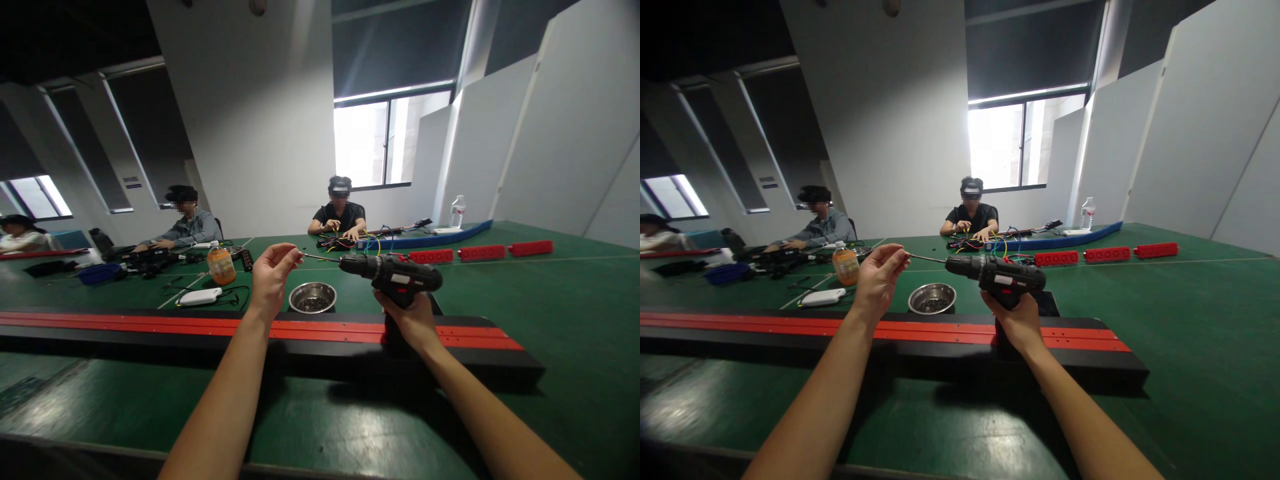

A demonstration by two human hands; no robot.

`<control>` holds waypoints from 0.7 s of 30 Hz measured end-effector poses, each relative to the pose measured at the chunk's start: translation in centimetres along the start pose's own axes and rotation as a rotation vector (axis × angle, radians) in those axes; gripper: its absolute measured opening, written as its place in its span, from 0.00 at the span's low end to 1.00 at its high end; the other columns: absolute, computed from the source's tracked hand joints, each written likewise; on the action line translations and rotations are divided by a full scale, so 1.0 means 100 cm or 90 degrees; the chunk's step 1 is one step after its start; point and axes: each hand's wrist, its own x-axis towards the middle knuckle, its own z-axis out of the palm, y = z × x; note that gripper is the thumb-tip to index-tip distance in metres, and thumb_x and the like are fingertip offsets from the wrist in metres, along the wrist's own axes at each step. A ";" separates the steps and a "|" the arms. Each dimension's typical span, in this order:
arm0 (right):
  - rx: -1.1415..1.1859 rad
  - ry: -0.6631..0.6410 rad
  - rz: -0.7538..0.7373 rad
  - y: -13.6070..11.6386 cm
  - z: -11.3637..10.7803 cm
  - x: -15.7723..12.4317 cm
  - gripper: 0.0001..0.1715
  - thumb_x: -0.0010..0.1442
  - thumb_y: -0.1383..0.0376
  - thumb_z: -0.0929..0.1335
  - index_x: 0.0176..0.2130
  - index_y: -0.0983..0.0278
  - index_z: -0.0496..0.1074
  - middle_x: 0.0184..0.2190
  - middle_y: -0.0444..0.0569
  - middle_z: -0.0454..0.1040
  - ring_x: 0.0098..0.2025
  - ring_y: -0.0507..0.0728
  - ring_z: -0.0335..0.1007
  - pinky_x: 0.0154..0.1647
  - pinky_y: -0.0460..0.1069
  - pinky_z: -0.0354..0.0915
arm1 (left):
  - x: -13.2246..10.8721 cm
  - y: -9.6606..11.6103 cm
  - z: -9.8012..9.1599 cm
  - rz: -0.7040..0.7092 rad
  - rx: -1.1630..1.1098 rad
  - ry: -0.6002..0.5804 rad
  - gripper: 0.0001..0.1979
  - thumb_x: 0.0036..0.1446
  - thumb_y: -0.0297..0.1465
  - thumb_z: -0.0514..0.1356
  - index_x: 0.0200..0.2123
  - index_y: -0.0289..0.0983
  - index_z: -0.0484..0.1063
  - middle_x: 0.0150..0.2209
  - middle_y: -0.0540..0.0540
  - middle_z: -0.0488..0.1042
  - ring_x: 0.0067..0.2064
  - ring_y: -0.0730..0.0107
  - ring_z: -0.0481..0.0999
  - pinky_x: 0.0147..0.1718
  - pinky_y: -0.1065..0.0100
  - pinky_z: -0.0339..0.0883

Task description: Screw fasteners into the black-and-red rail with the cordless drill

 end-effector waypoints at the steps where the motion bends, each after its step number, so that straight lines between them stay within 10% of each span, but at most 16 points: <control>1: 0.001 0.001 -0.002 -0.001 0.000 0.000 0.21 0.47 0.48 0.76 0.28 0.64 0.78 0.22 0.49 0.77 0.26 0.61 0.74 0.32 0.53 0.66 | 0.000 0.000 0.000 0.001 0.007 -0.003 0.13 0.48 0.32 0.74 0.37 0.37 0.78 0.32 0.48 0.80 0.33 0.75 0.78 0.34 0.73 0.70; 21: 0.007 -0.001 0.004 0.003 0.000 0.000 0.21 0.47 0.51 0.77 0.34 0.65 0.81 0.27 0.51 0.81 0.33 0.66 0.78 0.37 0.55 0.69 | -0.001 -0.002 0.004 0.010 0.071 -0.025 0.14 0.49 0.35 0.73 0.37 0.37 0.78 0.32 0.48 0.79 0.33 0.73 0.77 0.36 0.71 0.69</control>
